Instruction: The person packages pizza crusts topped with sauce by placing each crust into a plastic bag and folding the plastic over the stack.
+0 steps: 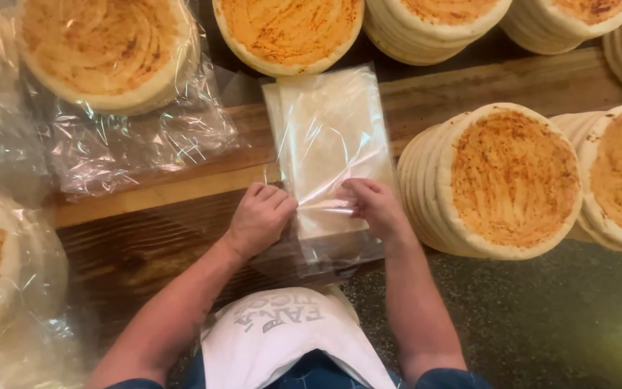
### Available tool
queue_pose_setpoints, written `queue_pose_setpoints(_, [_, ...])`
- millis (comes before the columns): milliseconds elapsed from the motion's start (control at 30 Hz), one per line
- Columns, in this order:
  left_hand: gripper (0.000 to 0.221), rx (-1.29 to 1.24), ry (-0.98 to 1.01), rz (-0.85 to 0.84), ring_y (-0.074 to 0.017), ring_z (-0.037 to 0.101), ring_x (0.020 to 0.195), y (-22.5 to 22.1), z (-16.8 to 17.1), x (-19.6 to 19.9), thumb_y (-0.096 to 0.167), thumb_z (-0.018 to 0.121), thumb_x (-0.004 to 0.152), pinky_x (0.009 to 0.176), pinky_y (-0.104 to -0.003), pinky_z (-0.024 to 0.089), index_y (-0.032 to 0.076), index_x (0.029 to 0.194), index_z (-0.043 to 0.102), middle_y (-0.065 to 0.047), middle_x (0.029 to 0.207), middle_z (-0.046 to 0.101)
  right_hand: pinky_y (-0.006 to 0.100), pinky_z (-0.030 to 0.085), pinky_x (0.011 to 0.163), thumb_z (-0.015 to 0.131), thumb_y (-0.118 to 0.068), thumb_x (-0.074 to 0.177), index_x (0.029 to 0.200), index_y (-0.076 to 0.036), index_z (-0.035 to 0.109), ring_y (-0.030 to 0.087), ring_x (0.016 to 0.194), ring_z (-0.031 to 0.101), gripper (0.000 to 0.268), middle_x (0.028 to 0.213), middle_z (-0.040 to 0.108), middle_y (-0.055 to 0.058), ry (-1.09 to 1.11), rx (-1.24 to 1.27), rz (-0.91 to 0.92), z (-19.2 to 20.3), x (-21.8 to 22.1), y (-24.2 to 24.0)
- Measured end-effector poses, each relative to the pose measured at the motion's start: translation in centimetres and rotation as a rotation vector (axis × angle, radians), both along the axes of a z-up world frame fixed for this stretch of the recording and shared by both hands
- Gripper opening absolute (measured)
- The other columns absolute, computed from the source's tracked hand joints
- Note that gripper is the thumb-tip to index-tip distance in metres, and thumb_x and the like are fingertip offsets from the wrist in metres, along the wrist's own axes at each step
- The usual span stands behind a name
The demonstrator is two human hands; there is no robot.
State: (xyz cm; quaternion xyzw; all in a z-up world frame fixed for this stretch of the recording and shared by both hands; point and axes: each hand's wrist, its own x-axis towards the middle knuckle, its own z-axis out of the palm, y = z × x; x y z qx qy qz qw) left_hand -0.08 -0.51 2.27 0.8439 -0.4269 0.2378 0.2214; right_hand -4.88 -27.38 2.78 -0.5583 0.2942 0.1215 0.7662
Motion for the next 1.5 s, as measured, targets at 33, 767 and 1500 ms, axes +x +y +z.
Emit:
queue_pose_setpoints(33, [0.015, 0.01, -0.024, -0.018, -0.0213, 0.06, 0.079, 0.0, 0.5, -0.1, 0.023, 0.057, 0.097, 0.079, -0.036, 0.048, 0.018, 0.083, 0.059, -0.001, 0.075, 0.052, 0.022, 0.055, 0.046, 0.077, -0.017, 0.09, 0.1, -0.002, 0.074, 0.012, 0.057, 0.067, 0.019, 0.069, 0.063, 0.0, -0.014, -0.051, -0.044, -1.4, 0.3, 0.0])
queue_pose_setpoints(767, [0.006, -1.815, 1.598, 0.636, -0.0232, 0.074, 0.062, -1.5, 7.4, 1.8, 0.01, 0.06, 0.1, 0.051, -0.034, 0.062, 0.013, 0.095, 0.06, -0.008, 0.075, 0.07, 0.027, 0.035, 0.046, 0.074, -0.029, 0.094, 0.06, -0.012, 0.064, 0.015, 0.045, 0.048, 0.04, 0.045, 0.055, 0.006, -0.024, -0.495, 0.122, 3.6, -2.8, 4.0])
queue_pose_setpoints(1500, [0.027, 0.306, -0.152, 0.8, -0.0219, 0.063, 0.087, 17.9, 14.3, -0.6, 0.028, 0.077, 0.069, 0.071, -0.041, 0.047, 0.026, 0.093, 0.065, 0.002, 0.092, 0.06, 0.052, 0.05, 0.072, 0.071, -0.034, 0.08, 0.078, -0.016, 0.061, 0.045, 0.077, 0.068, 0.021, 0.066, 0.064, 0.017, -0.326, -1.425, 0.782, 17.6, -0.6, 12.3])
